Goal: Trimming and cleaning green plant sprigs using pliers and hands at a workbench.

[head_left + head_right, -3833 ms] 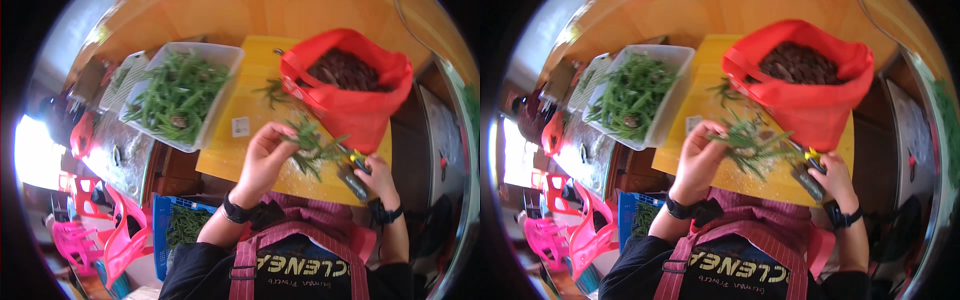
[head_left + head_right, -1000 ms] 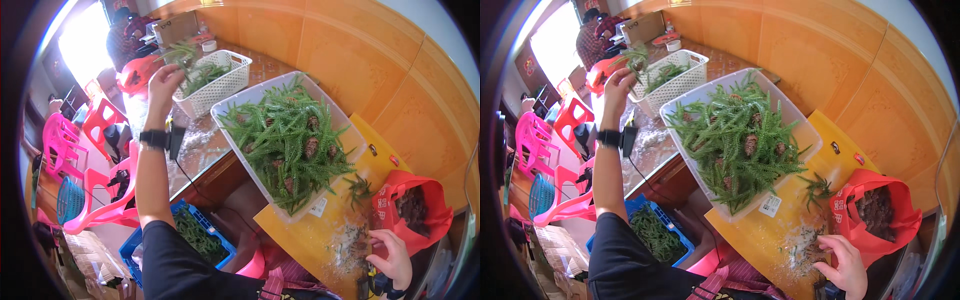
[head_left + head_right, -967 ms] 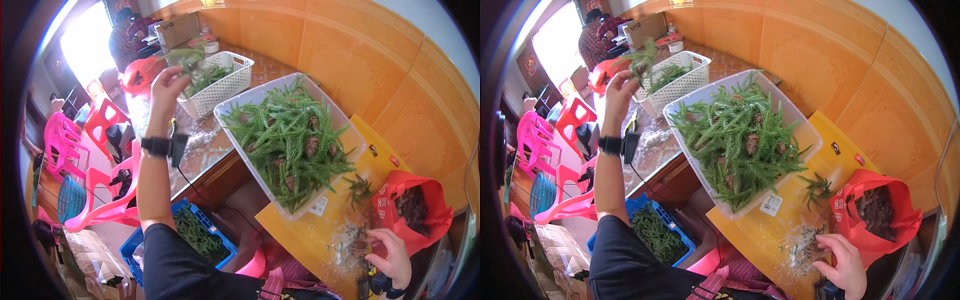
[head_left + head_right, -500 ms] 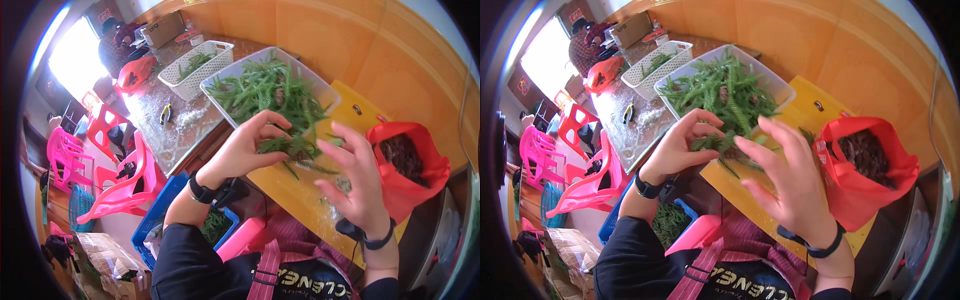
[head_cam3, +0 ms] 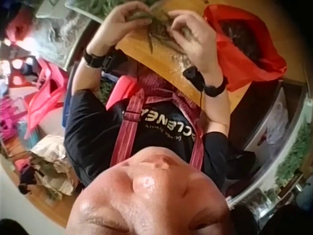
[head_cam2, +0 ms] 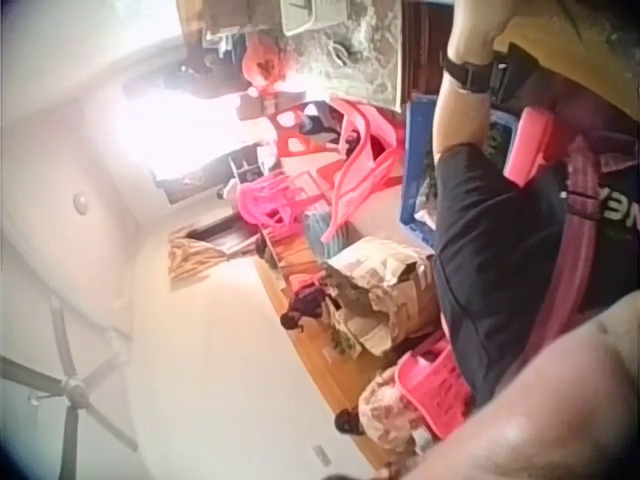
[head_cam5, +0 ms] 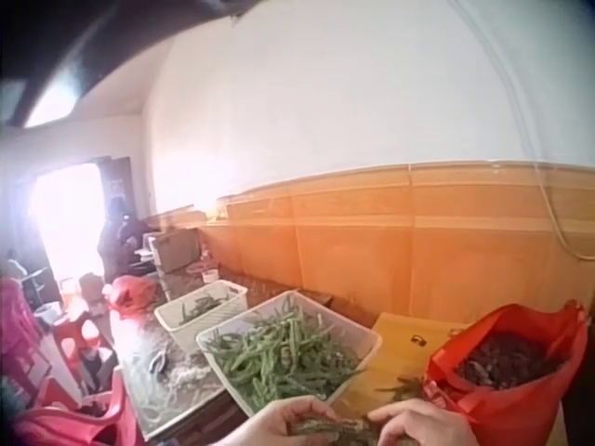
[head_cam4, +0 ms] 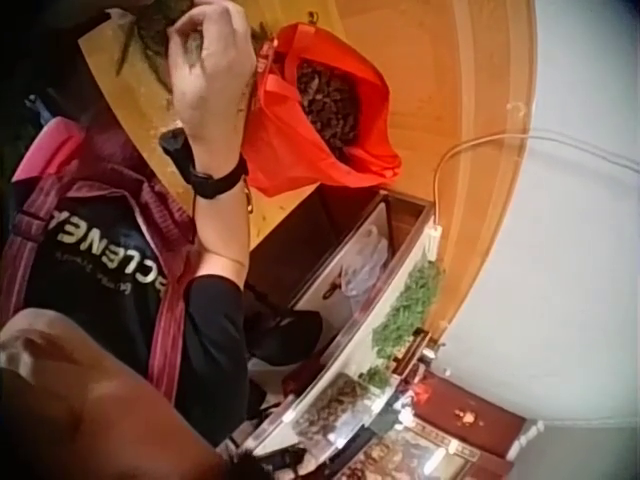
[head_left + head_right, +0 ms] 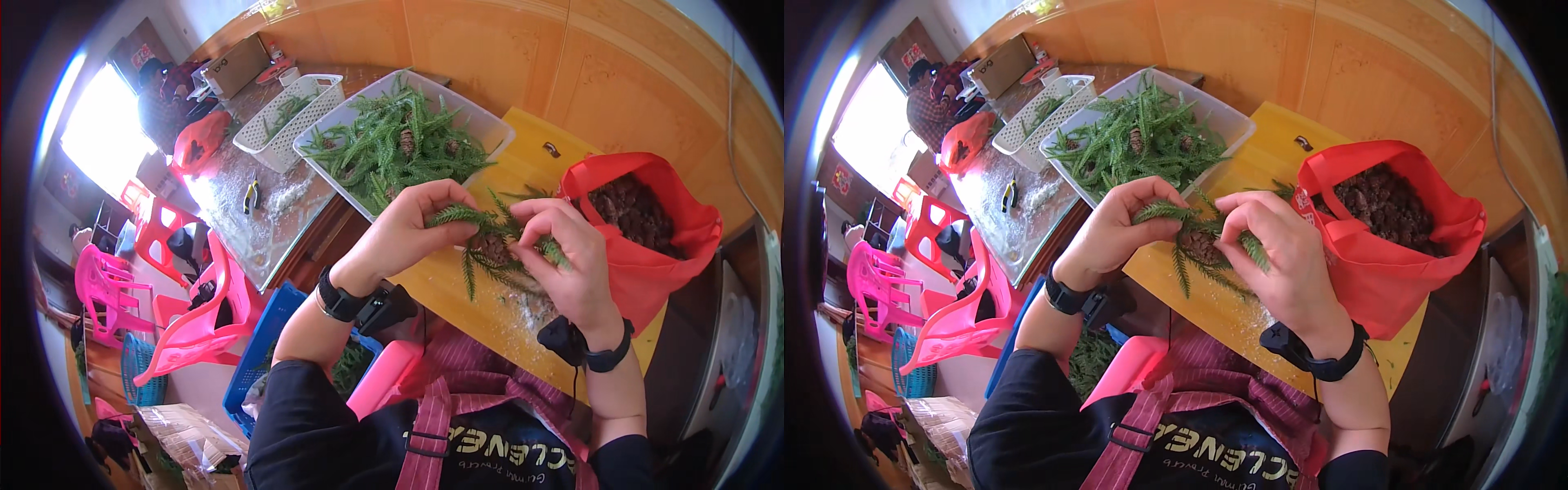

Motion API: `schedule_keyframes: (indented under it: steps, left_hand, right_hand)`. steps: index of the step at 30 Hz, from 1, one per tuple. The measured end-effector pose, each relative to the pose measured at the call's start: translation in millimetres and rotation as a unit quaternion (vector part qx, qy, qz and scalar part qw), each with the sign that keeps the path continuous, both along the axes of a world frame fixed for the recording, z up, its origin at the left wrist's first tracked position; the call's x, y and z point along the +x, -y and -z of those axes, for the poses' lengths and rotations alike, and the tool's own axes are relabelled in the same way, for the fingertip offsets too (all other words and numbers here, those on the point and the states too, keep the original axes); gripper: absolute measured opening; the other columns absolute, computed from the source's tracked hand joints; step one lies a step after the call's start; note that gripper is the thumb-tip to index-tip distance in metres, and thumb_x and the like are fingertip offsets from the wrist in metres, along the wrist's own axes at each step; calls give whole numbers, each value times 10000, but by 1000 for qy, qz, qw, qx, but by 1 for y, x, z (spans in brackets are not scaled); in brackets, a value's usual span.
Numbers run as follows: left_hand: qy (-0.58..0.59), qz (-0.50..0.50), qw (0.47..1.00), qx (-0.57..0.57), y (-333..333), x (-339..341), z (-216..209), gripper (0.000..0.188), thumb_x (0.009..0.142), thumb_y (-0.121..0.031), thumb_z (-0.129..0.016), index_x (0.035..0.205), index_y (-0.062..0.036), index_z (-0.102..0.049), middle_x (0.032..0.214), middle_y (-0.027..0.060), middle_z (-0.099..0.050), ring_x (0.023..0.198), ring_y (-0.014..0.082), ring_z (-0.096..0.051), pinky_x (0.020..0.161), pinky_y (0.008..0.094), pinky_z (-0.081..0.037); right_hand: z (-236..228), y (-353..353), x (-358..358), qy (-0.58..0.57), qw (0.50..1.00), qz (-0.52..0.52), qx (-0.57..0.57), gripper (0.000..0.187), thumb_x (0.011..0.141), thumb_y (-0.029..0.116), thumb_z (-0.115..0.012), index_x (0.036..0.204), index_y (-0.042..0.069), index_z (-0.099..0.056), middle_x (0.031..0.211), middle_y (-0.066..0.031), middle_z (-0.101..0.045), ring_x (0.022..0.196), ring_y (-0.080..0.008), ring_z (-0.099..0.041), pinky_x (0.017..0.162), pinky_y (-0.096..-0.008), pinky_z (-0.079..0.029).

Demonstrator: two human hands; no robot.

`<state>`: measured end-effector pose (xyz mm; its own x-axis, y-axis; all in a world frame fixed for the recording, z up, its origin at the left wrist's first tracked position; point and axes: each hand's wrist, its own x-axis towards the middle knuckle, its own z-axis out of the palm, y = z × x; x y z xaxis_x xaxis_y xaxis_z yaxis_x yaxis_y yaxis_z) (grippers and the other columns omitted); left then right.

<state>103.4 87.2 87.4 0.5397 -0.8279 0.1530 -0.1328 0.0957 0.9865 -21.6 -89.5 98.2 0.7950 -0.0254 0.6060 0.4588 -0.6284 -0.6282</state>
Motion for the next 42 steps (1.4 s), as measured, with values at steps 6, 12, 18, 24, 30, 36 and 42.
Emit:
schedule_keyframes:
  steps: [6,12,18,24,30,36,42]
  left_hand:
    - [-109,40,993,-17,3,0,-9,177,858,-75,-583,1007,18,-560,893,17,-613,811,60,-571,740,192,-458]
    - [-120,34,992,7,4,2,-10,176,847,-35,-564,1010,31,-561,925,36,-613,864,87,-585,803,209,-460]
    - [-62,20,998,-18,11,-5,-16,175,805,53,-587,976,24,-562,931,38,-604,863,87,-585,812,219,-464]
    - [37,-13,998,-55,20,-8,-17,196,793,37,-615,979,7,-561,958,32,-577,886,89,-574,820,214,-456]
    - [113,12,987,-117,28,-8,-16,291,812,-46,-633,1081,29,-552,997,35,-566,867,74,-548,789,218,-457]
    - [-41,88,990,-103,28,-17,-28,361,835,-54,-581,1174,36,-496,1041,52,-593,953,96,-558,871,235,-430]
    - [-58,88,990,-96,32,-15,-26,332,842,-41,-564,1159,22,-487,1024,49,-589,946,88,-555,861,234,-434]
  right_hand:
    - [1,-1,-1,-39,997,18,59,146,722,-64,-622,823,30,-573,990,-67,-596,803,-108,-540,663,-209,-405]
    - [4,1,0,-69,989,-4,129,165,741,-73,-606,861,38,-585,1000,-26,-574,814,-65,-509,637,-188,-381]
    - [20,16,8,-185,945,-58,264,184,795,-37,-591,964,22,-546,998,-52,-574,885,-92,-555,700,-209,-455]
    - [18,15,5,-240,789,-226,518,272,900,180,-512,1101,-1,-526,994,-115,-596,801,-151,-612,600,-204,-497]
    - [22,13,1,-277,716,-199,609,387,906,251,-499,1176,-26,-476,995,-167,-569,770,-177,-573,559,-164,-481]
    - [20,12,0,-259,667,-248,653,396,918,266,-476,1170,-40,-473,1005,-182,-546,757,-197,-558,559,-170,-492]
    - [23,14,4,-265,633,-302,662,326,918,228,-493,1131,-18,-520,968,-141,-602,770,-167,-617,545,-172,-530]
